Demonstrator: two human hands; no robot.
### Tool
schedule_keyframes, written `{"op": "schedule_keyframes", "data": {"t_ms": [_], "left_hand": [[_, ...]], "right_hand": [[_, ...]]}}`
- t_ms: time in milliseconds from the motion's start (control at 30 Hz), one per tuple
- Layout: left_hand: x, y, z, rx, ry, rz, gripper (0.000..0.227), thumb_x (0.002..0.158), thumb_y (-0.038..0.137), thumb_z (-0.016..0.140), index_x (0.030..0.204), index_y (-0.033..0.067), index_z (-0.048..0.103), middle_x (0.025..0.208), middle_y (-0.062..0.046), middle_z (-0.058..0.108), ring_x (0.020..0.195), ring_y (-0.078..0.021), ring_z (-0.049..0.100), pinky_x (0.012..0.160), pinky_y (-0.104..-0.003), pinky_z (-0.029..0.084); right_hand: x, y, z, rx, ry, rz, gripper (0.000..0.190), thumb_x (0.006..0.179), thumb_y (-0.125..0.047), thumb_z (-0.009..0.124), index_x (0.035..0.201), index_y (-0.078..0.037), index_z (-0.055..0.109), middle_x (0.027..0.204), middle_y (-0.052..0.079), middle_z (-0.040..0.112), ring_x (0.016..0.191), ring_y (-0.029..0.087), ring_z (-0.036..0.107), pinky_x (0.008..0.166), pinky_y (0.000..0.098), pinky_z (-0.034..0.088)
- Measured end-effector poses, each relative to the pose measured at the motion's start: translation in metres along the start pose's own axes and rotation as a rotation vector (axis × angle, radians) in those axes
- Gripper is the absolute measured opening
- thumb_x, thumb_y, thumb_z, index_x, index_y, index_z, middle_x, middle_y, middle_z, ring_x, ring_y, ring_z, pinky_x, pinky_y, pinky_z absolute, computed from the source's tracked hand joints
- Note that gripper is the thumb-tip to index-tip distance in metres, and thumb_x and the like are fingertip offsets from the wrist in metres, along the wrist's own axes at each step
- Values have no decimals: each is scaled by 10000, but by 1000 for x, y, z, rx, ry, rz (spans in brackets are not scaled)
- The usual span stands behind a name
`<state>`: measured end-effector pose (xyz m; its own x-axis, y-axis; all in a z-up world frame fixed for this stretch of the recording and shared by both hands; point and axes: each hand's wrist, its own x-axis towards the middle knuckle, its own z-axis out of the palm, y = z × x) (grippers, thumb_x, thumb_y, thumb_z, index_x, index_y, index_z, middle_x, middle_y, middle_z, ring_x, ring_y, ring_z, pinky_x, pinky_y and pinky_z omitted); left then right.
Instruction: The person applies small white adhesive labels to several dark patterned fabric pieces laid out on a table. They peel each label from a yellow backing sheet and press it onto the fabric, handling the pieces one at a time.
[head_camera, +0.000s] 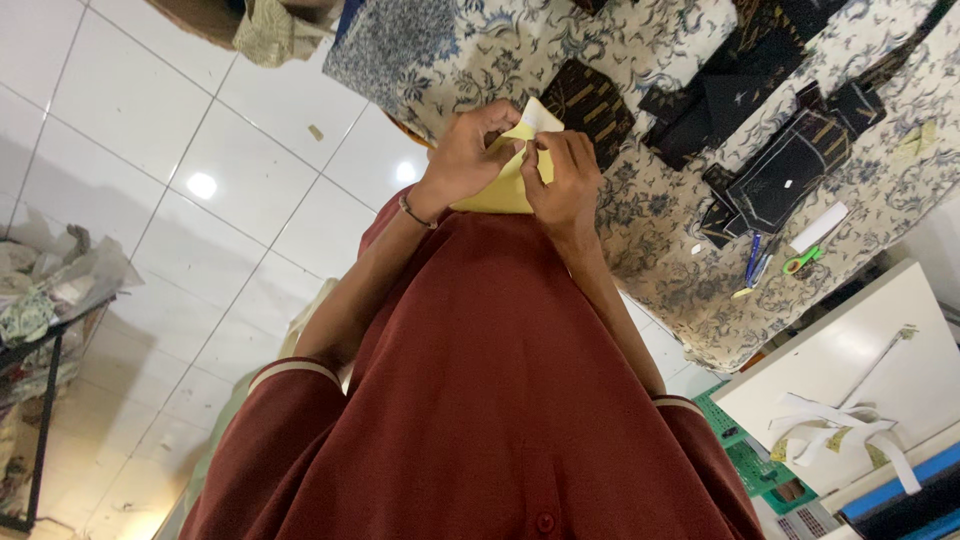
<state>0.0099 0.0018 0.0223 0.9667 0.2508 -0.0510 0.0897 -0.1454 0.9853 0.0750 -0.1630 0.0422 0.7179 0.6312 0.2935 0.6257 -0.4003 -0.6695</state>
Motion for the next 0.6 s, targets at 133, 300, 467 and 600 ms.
{"op": "schedule_keyframes", "data": {"t_ms": [133,300,467,600], "left_hand": [[8,12,1,70,-36,-104,229,898,11,755,1065,-45,609,937,-211,700,862,-270,687,804,-340,544],[15,8,10,119,0,-88,220,864,-1,752,1042,-37,627,920,-202,720,844,-258,736,788,-358,562],[16,-12,3,110,64,-194,149,926,-23,705,1072,6,687,959,-136,736,734,-223,667,639,-317,532],[13,-29,-30,-106,242,-171,233,913,-68,614,1123,-4,693,946,-82,731,698,-116,674,577,-262,553]], "right_hand": [[6,2,-5,-33,-24,11,188,864,22,751,1011,-8,638,934,123,640,899,329,634,790,423,521],[1,20,-1,-4,21,82,158,875,27,753,978,6,635,904,123,639,833,280,641,730,382,511],[-32,61,6,163,222,297,59,963,24,706,994,-26,696,905,85,697,786,205,676,725,345,555],[-71,88,7,-104,-39,215,64,927,8,712,960,-28,669,887,109,648,802,234,642,786,409,500]]}}
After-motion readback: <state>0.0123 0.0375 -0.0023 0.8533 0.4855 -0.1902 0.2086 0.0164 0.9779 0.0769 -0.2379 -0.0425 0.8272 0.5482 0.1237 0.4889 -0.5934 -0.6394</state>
